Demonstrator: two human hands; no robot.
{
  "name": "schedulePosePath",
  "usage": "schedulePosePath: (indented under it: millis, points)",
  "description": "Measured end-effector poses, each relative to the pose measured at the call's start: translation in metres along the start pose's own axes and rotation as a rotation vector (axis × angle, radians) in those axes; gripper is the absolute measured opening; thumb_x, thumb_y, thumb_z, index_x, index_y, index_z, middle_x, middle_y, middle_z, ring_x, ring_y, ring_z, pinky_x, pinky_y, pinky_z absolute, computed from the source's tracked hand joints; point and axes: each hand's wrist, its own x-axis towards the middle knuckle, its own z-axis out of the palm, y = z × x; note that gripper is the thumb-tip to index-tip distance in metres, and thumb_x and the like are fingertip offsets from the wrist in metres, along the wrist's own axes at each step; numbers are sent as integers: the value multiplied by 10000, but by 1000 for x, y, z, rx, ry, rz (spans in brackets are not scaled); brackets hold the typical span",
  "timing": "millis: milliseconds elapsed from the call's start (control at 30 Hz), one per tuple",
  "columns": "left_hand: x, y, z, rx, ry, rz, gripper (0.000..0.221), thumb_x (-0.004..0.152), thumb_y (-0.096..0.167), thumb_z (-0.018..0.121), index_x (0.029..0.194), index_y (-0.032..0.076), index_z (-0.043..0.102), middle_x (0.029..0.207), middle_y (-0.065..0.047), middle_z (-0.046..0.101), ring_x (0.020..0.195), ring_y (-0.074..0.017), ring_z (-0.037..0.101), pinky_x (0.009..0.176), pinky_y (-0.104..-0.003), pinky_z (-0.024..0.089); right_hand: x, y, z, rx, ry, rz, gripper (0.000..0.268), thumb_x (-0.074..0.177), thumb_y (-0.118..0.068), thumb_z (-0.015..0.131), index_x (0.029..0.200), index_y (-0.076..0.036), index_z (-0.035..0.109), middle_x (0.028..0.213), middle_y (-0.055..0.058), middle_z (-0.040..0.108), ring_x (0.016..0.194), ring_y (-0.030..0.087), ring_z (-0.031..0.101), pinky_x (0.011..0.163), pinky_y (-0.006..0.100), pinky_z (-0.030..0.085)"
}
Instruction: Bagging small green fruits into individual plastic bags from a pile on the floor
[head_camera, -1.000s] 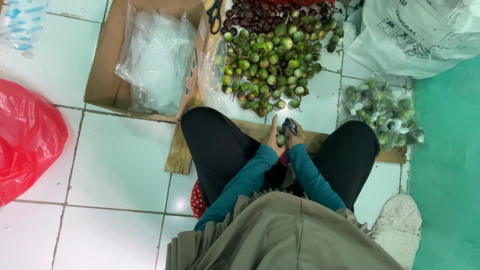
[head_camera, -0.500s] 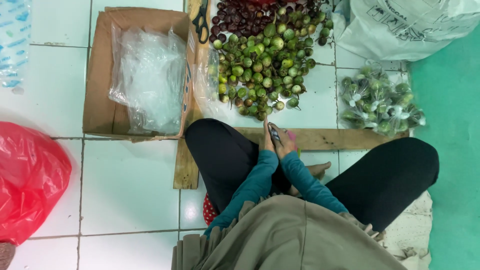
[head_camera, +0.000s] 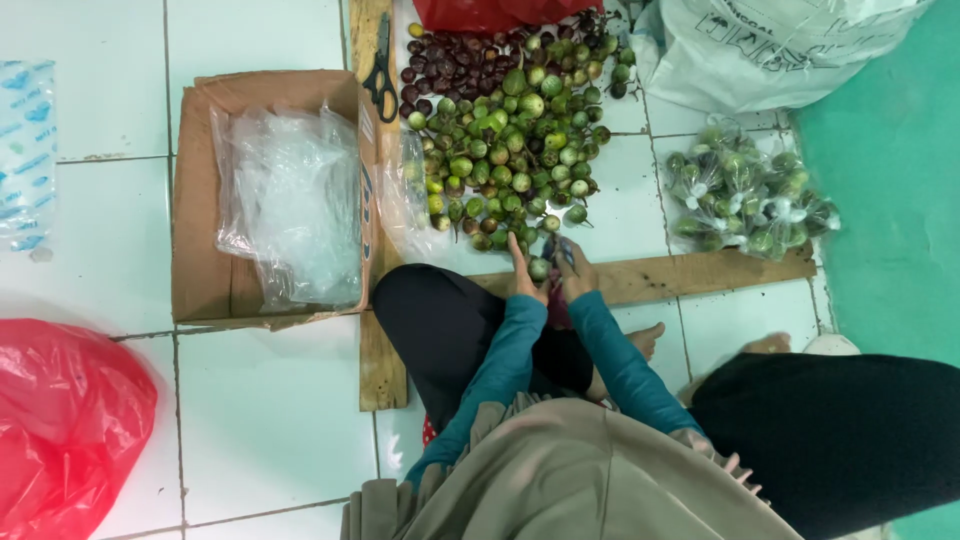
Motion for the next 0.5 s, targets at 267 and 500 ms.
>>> schedulePosePath:
  millis: [267,500]
  points:
    - [-82,116,-11,109,-51,-80,695,1056,149,535,1649,208,177,1733,-54,144,1600,-334,115,1300,-784,-50,110,50,78,-247,-286,25,521,966,-432,728,1457,-294,622,1445,69,631,1401,278,524,1222,429,394]
    - [7,81,-11,315,156,323,1293,848,-108,778,1636,419,-101,1462,-228,467,1363,-462,488,1232,-771,324,128,-140,8,-404,-457,-342,403,1055,-430,592,1431,-288,607,1409,107,647,1354,341,552,1168,469,447]
